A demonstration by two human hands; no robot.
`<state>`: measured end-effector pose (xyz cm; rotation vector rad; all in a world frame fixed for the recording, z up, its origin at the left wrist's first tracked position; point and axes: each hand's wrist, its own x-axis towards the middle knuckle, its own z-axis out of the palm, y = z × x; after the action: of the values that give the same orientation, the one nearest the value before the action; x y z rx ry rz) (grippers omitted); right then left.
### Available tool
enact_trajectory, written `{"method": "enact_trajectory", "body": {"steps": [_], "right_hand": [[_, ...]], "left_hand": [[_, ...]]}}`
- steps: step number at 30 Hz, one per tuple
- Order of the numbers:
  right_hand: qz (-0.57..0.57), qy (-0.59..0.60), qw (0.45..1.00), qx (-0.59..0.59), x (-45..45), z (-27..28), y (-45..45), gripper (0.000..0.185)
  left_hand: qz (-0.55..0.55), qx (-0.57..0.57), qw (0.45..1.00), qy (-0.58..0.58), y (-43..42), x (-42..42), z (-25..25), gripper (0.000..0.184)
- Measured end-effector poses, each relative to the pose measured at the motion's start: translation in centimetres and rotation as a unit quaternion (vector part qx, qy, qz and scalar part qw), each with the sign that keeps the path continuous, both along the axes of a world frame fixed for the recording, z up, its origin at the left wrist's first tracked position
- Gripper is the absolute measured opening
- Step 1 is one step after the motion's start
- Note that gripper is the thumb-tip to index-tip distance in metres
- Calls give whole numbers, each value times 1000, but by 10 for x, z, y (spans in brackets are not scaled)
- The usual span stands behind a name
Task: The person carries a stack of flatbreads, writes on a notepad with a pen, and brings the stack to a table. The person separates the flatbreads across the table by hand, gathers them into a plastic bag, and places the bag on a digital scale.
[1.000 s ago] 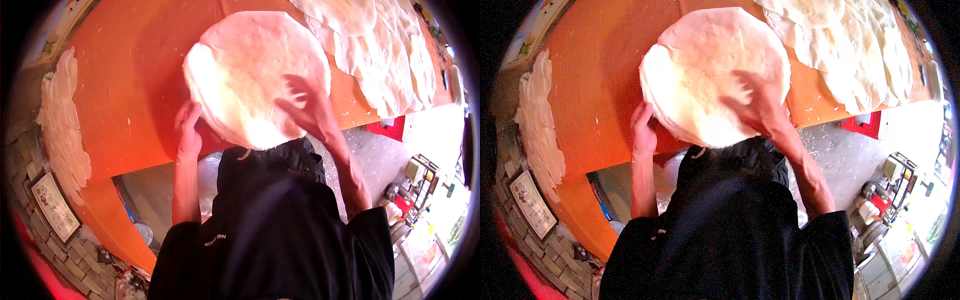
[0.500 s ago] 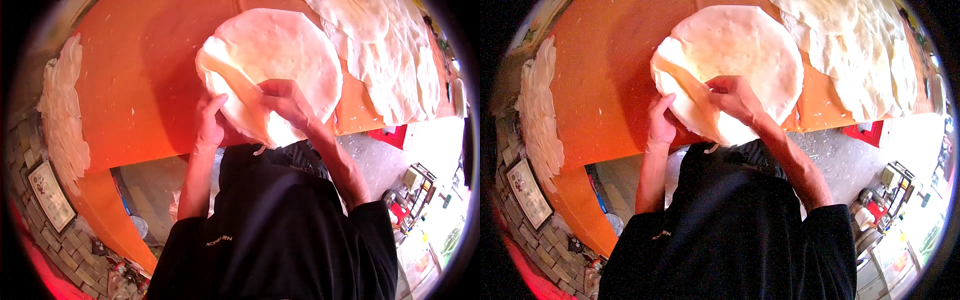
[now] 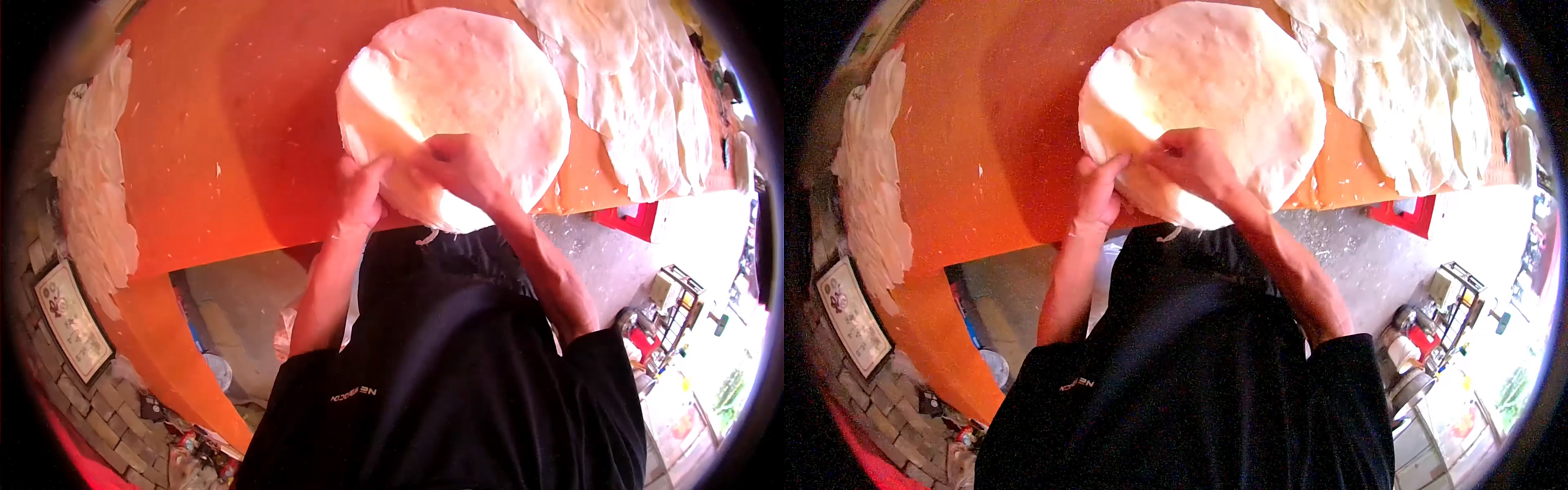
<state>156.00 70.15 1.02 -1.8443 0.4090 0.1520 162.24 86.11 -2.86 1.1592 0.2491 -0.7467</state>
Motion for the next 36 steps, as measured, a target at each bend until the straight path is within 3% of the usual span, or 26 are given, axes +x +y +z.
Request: {"method": "enact_trajectory", "body": {"steps": [2, 4, 6, 14, 19, 21, 22, 23, 24, 26, 28, 29, 30, 32, 33, 34, 35, 36], "right_hand": [[-57, 89, 982, 155, -2, 2, -21, 25], [-6, 118, 969, 218, 0, 7, -35, 25], [53, 116, 971, 202, 1, 12, -31, 22], [65, 114, 951, 279, 0, -3, -31, 25], [54, 127, 936, 323, 1, -12, -37, 24], [24, 75, 977, 197, -1, -14, -33, 18], [25, 75, 977, 198, -1, -15, -29, 18], [31, 5, 996, 78, 0, -16, -24, 17], [35, -64, 996, -44, 0, -16, -18, 16], [54, -142, 982, -109, 2, -11, -6, 14], [81, -134, 983, -94, 8, -13, -18, 8], [54, -108, 989, -82, 11, 3, -28, 9], [24, -183, 978, -101, 9, 9, -43, 7], [-32, -6, 996, 85, 14, 36, -84, 6], [-17, 31, 999, 39, 18, 47, -116, 9], [-35, -11, 994, 98, 20, 54, -147, 10], [-78, -18, 997, 19, 22, 77, -170, 12], [-80, -23, 995, 59, 29, 96, -199, 15]], "left_hand": [[3, -15, 1000, 14, 2, 0, 4, 39], [11, -39, 999, -1, 1, -2, 3, 47], [6, -35, 999, -14, -2, -4, 7, 50], [-71, -28, 996, -45, -9, 1, 22, 59], [-81, 14, 995, -62, -9, 0, 14, 42], [-63, 21, 996, -66, -9, -2, 12, 39], [-47, 24, 996, -71, -10, -2, 12, 36], [-46, 25, 996, -72, -10, -2, 11, 36], [-48, 48, 995, -71, -10, -3, 12, 36], [-52, 67, 994, -69, -5, -10, 6, 37], [107, 141, 984, 38, -7, -13, -13, 38], [97, 115, 988, 27, -8, -10, -4, 42], [87, 89, 992, 17, -2, -7, 7, 45], [37, 30, 999, -14, 16, 2, 14, 57], [35, 30, 998, -33, 27, 8, 17, 60], [34, 34, 998, -51, 40, 14, 20, 62], [48, 28, 997, -47, 60, 19, 13, 62], [63, 21, 997, -44, 79, 27, 4, 62]]}}
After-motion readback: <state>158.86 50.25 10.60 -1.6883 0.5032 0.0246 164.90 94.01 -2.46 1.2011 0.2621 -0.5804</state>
